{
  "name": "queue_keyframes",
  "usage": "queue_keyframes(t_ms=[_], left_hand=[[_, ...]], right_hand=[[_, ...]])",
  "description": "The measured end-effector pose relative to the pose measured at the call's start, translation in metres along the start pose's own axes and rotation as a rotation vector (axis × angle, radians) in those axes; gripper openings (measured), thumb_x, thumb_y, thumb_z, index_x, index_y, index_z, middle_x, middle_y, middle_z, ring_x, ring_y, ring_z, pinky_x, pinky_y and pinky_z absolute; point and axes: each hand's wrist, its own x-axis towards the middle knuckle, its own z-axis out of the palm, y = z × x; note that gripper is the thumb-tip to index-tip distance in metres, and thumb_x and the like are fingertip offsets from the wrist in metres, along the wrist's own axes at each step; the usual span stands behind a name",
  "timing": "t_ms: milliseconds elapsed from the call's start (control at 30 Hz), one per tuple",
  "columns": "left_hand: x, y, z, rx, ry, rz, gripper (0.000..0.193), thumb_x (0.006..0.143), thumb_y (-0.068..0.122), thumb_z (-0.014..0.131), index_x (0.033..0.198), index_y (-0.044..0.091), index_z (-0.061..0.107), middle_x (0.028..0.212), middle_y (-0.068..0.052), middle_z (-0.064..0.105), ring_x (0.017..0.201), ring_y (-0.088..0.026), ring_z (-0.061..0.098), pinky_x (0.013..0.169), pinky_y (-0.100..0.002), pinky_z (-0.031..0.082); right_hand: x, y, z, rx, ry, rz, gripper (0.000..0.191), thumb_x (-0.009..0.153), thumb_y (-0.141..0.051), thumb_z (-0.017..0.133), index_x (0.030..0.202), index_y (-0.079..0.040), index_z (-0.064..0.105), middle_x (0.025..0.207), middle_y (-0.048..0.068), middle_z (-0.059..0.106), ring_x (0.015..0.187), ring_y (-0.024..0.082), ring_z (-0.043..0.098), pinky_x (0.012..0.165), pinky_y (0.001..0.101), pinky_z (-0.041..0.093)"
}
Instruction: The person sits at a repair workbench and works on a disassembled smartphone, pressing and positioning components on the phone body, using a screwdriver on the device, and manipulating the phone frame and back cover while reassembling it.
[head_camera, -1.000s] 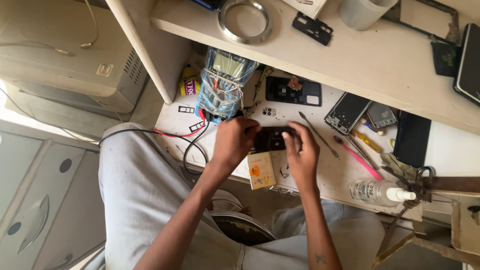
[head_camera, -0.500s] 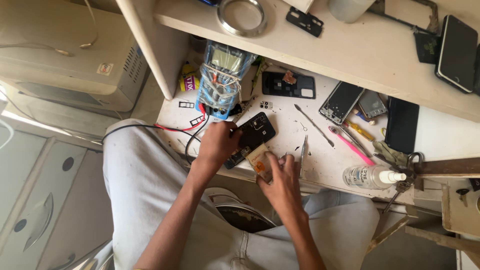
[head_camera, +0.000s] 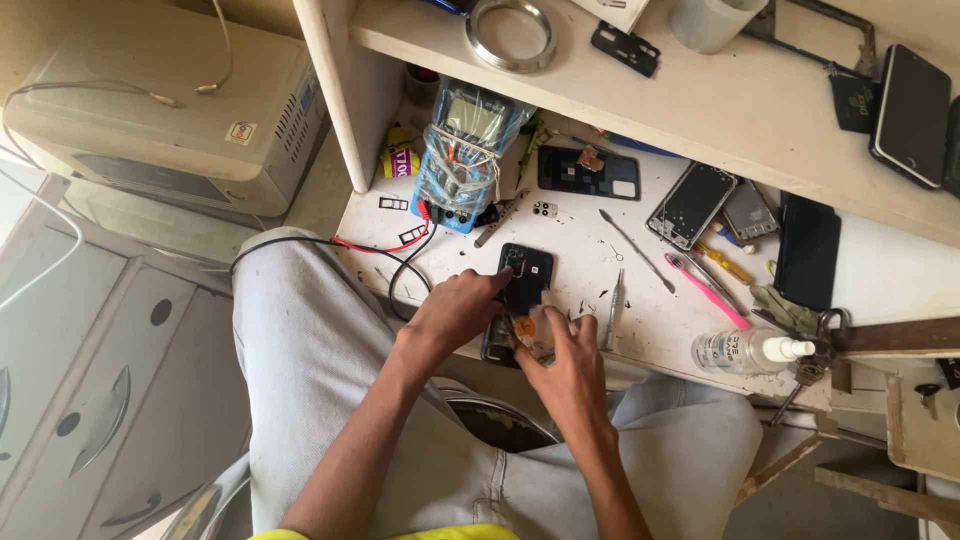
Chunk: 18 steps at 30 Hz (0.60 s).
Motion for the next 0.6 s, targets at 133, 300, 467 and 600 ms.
queue_keyframes(t_ms=[133,300,467,600], left_hand=[[0.008,-0.005,0.006,-0.021,0.037,0.031,0.019,0.096,0.024,0.066,0.093,0.008,0.076,0.081,-0.019,0.072,0.080,-0.041,0.069,0.072,-0.050,0.055],[0.028,-0.013,0.010,-0.113,0.199,0.078,0.015,0.089,0.017,0.067,0.086,0.004,0.075,0.081,-0.019,0.073,0.077,-0.040,0.070,0.069,-0.048,0.055],[0.034,-0.022,0.008,-0.383,0.225,-0.040,0.012,0.087,0.011,0.068,0.092,0.000,0.072,0.079,-0.018,0.073,0.071,-0.034,0.074,0.067,-0.041,0.058],[0.020,-0.019,0.001,-0.247,0.089,-0.124,0.011,0.087,0.011,0.068,0.093,0.004,0.072,0.081,-0.014,0.075,0.078,-0.032,0.075,0.072,-0.041,0.059]], right_hand=[[-0.001,-0.008,0.006,-0.061,0.053,-0.018,0.063,0.073,-0.025,0.088,0.127,-0.004,0.063,0.109,0.022,0.052,0.098,0.041,0.065,0.082,0.0495,0.055],[-0.001,-0.008,0.006,-0.097,0.059,-0.032,0.064,0.072,-0.026,0.090,0.126,-0.003,0.064,0.106,0.022,0.052,0.097,0.040,0.064,0.080,0.0485,0.054],[-0.002,-0.001,0.000,-0.024,0.050,-0.083,0.065,0.071,-0.023,0.090,0.127,-0.002,0.065,0.105,0.019,0.050,0.092,0.036,0.063,0.077,0.0464,0.055],[0.002,0.005,-0.004,-0.004,0.030,-0.076,0.065,0.072,-0.029,0.092,0.126,-0.003,0.065,0.102,0.015,0.051,0.088,0.032,0.061,0.075,0.0455,0.054]])
